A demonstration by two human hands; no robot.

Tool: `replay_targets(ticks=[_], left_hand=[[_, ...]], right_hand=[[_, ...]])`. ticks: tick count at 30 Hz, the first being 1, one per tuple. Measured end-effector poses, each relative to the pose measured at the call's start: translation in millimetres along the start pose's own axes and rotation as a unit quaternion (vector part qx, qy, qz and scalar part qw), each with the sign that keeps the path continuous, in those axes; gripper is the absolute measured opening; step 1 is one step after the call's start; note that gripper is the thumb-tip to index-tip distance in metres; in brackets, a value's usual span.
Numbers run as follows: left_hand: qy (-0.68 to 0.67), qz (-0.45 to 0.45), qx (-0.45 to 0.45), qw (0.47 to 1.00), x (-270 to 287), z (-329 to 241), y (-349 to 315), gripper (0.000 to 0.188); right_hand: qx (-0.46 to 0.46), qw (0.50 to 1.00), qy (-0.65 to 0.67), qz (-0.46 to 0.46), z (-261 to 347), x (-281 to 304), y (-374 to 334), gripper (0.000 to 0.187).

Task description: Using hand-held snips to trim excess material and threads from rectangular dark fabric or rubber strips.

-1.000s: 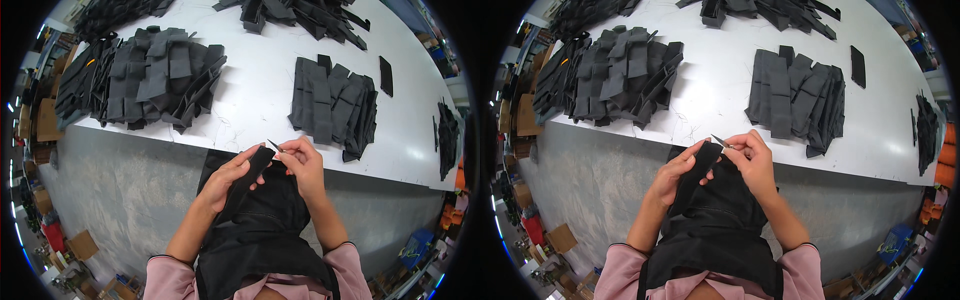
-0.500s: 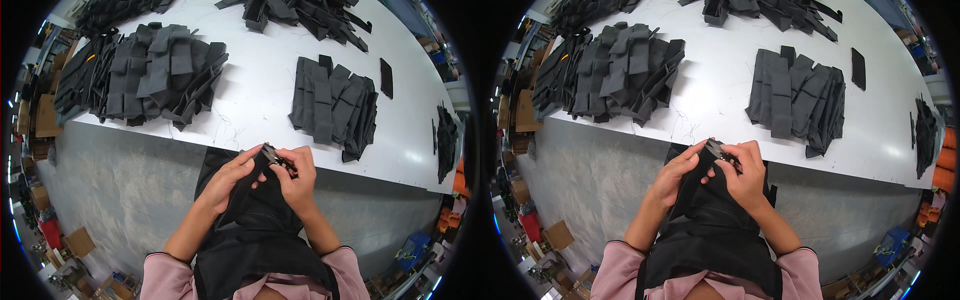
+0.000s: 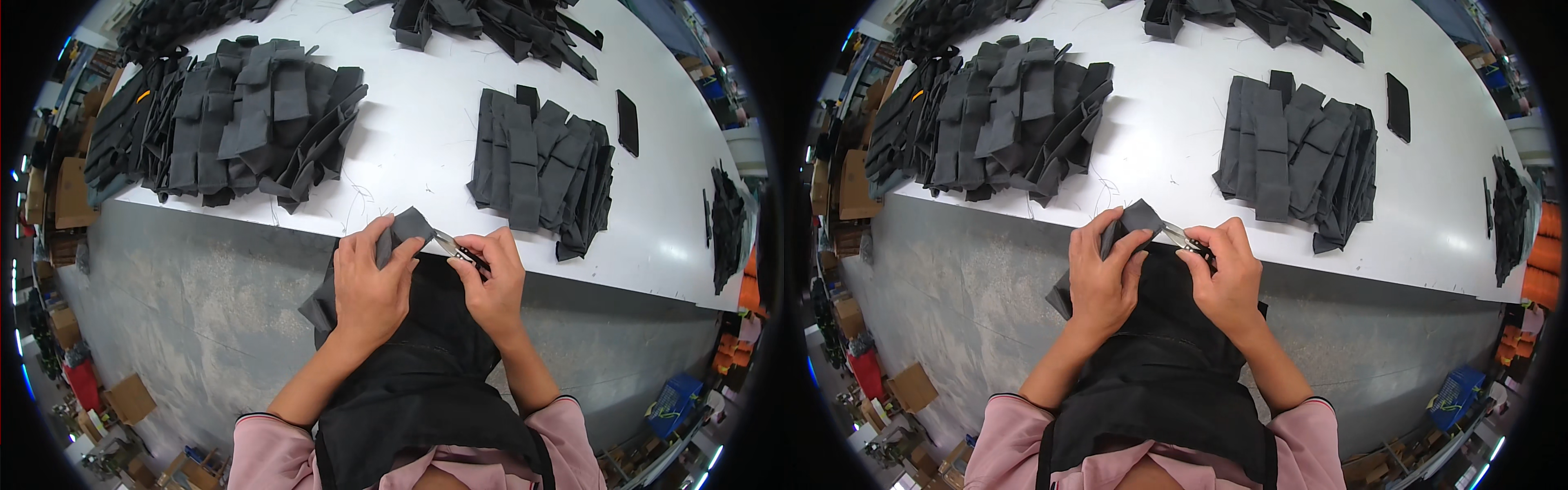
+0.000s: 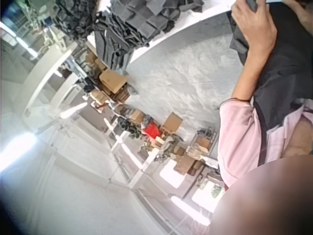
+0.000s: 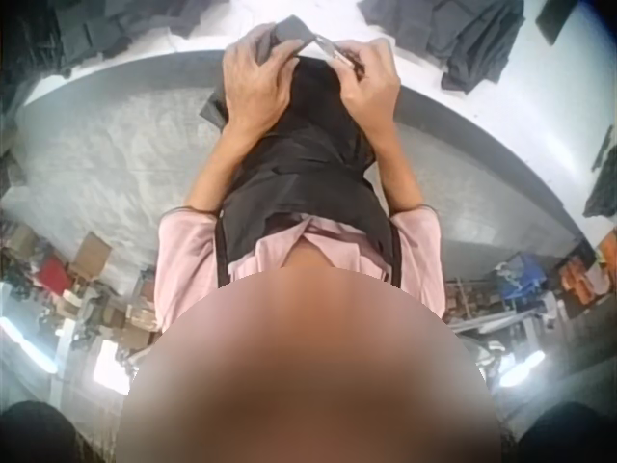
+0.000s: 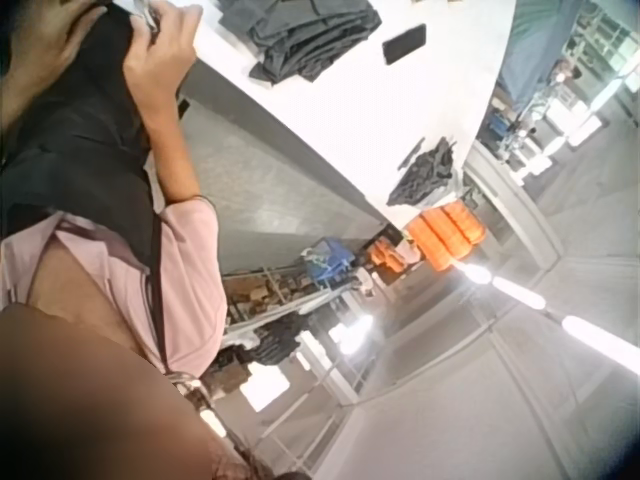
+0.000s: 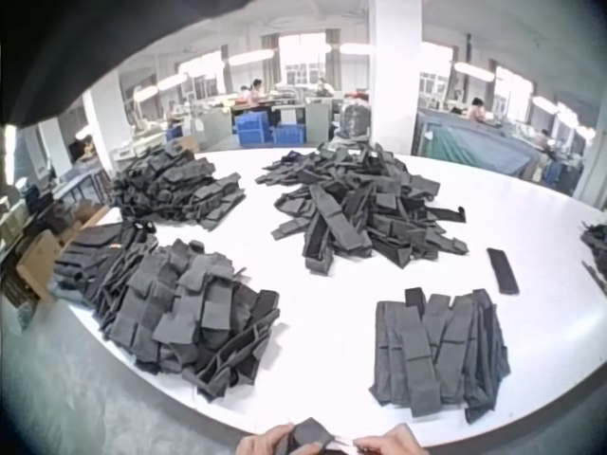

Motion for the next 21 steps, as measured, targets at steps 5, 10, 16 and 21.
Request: replay_targets(ticks=[5, 10, 16, 21], left_hand=[[0.019, 0.003, -0.018, 1.000, 0, -3, -1, 0.032], [-0.015, -0.003, -0.005, 1.000, -4, 0, -3, 0.031], [-0.149, 0.003, 0.042, 0.988, -8, -2, -3, 0.040], [-0.512, 0.174, 0.301, 0.786, -39, 35, -23, 0.043]], right_hand=[[0.013, 0.996, -0.092, -0.005, 1, 0, -5, 0.018], [-0.128, 0.967, 0.219, -0.021, -23, -6, -4, 0.014], [-0.267, 0.856, 0.435, 0.082, -40, -46, 3, 0.010], [-0.132, 0.969, 0.209, 0.013, -26, -26, -9, 0.018]])
Point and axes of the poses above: each hand's wrist, its own y-axis towards the middle knuckle, its own x-axis out of the back of the hand, z = x × y, the point moved 6 cm from there along y, towards the middle knuckle, and after that the axes turned 4 degrees about y, right-handed, at the moved point
